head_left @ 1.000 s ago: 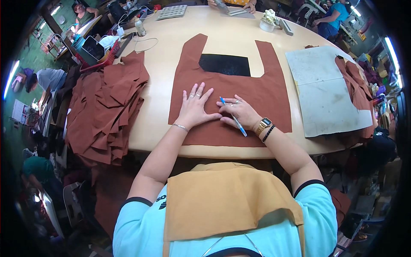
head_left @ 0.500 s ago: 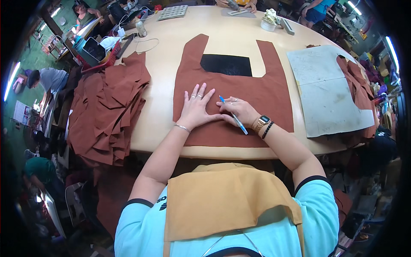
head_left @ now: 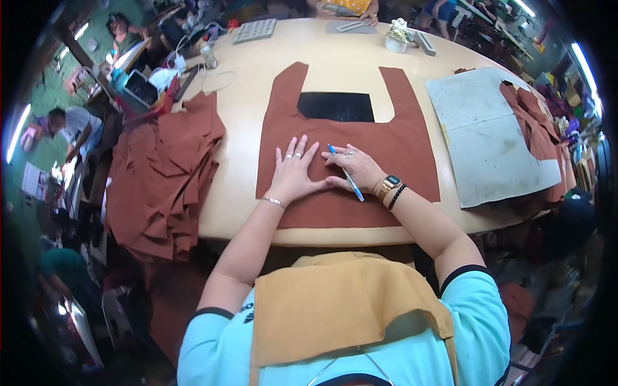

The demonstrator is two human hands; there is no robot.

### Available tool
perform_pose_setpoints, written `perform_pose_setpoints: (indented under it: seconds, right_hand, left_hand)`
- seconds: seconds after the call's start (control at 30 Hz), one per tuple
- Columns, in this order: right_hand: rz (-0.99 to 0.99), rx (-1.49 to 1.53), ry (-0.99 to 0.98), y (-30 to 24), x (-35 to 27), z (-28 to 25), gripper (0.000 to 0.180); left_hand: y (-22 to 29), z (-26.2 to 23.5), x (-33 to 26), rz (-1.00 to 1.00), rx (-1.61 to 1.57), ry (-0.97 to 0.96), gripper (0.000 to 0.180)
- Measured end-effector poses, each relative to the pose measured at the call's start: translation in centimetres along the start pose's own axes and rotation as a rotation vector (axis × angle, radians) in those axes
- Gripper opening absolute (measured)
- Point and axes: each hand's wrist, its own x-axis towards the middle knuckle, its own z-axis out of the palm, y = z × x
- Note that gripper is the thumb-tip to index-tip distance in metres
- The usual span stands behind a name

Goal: The person places a paper pattern onto brown fabric pieces and traces around the edges with a pen, repeating this for several pieces of fabric.

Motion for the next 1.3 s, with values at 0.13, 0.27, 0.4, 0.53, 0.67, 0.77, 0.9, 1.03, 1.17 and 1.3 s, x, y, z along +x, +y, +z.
perform_pose_setpoints:
  seconds: [0.13,0.27,0.4,0.53,0.67,0.77,0.9,1.03,1.17,1.3]
  right_hand:
    - [0.285,-0.128,0.191,-1.2,1.1,-0.8,0.044]
    - [0.099,0.157,0.059,-3.9,-2.1,-1.7,0.036]
    - [0.433,0.379,0.598,-1.3,-11.0,-5.7,0.025]
    - [0.908,0.009,1.518,0.3,-22.2,-10.0,0.049]
    - [1.249,0.289,1.784,-0.1,-27.8,-11.8,0.054]
    - [1.245,0.722,1.823,1.0,-28.2,-12.4,0.051]
    - [0.953,0.547,1.71,3.8,-25.4,-13.7,0.042]
    - [0.747,0.3,1.54,3.1,-19.7,-19.4,0.039]
    - [0.624,0.323,1.434,-1.3,-11.9,-26.3,0.041]
    - [0.429,0.5,1.338,-5.4,-4.6,-29.2,0.036]
  left_hand:
    - [0.1,-0.4,0.2,-0.029,0.007,-0.07,0.117]
    - [0.2,-0.8,0.5,0.003,-0.02,-0.093,0.115]
    - [0.7,-1.2,-1.3,-0.024,-0.05,-0.103,0.112]
    - [1.6,-1.7,-5.4,-0.047,-0.062,-0.177,0.109]
    - [1.2,-2.1,-8.3,-0.088,-0.055,-0.15,0.105]
    - [1.0,-2.1,-8.6,-0.09,-0.026,-0.137,0.103]
    - [0.9,-2.3,-8.7,-0.072,-0.078,-0.105,0.098]
    - [0.0,-3.1,-9.0,-0.019,-0.225,-0.089,0.076]
    - [-0.9,-3.7,-8.6,-0.081,-0.694,0.056,0.051]
    - [-0.8,-3.9,-6.7,-0.09,-1.003,0.239,0.044]
